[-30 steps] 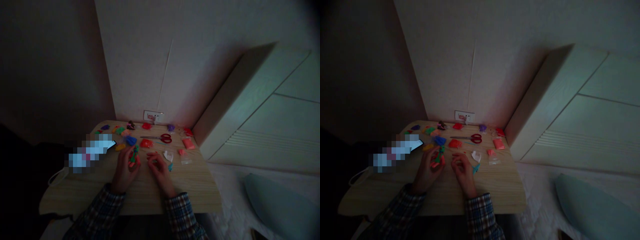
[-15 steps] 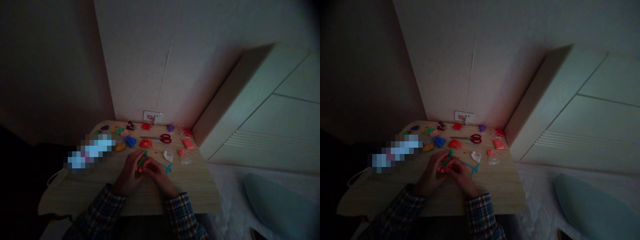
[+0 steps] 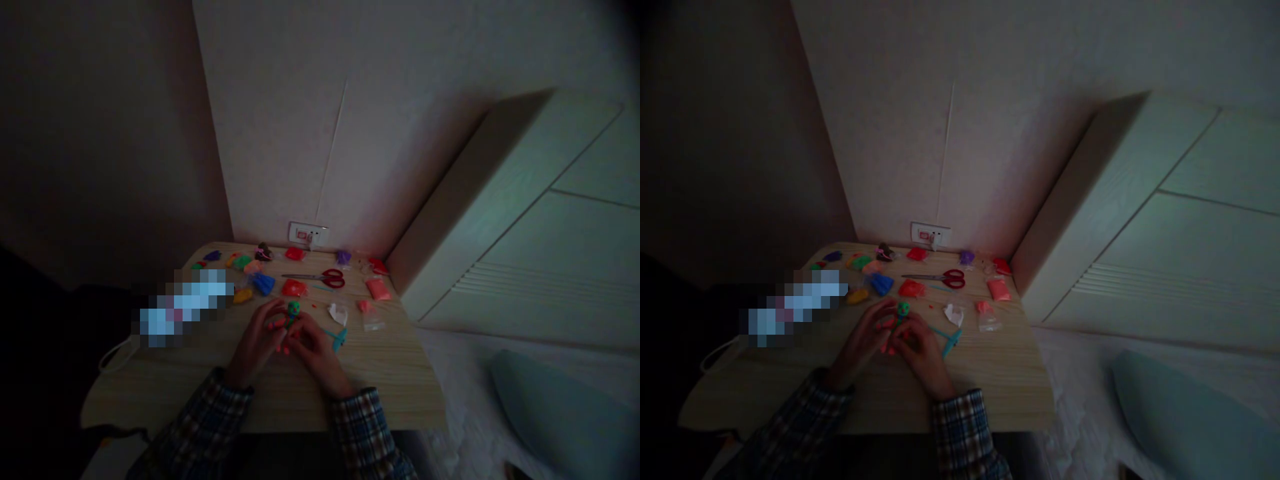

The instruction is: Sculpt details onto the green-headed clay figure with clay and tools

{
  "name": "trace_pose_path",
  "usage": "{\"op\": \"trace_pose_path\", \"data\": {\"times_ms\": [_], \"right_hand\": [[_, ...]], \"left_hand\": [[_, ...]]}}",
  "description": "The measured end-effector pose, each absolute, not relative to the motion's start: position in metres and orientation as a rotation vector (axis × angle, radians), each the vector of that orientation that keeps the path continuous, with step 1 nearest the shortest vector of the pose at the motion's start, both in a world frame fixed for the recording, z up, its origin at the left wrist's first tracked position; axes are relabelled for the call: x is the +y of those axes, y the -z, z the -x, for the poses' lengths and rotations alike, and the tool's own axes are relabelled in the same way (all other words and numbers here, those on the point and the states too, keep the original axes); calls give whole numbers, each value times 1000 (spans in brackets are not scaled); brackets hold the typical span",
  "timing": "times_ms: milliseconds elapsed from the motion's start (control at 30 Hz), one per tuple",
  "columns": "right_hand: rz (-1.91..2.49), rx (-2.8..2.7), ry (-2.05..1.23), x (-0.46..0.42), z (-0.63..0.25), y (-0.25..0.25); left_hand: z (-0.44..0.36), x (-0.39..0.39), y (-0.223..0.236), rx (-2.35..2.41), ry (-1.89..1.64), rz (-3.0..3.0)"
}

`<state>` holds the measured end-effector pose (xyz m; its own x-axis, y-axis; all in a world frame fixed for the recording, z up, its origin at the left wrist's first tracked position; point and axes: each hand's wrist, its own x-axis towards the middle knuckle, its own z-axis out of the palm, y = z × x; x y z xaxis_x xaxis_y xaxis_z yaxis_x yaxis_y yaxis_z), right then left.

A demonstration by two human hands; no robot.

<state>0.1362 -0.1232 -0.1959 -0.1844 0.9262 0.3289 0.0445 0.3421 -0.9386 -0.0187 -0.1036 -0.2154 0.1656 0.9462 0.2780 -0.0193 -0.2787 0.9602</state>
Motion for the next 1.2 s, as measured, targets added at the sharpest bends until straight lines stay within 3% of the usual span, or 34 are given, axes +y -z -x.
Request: {"op": "trace_pose_path", "data": {"times_ms": [233,1200], "right_hand": [[864,-1622,-1070,-127,-135,190],[1000,-1341,-924,-124,-142,198]], "left_hand": [[19,-99,212,907,-1041,-1220],[21,-100,202,957,-1104,-1179]]}}
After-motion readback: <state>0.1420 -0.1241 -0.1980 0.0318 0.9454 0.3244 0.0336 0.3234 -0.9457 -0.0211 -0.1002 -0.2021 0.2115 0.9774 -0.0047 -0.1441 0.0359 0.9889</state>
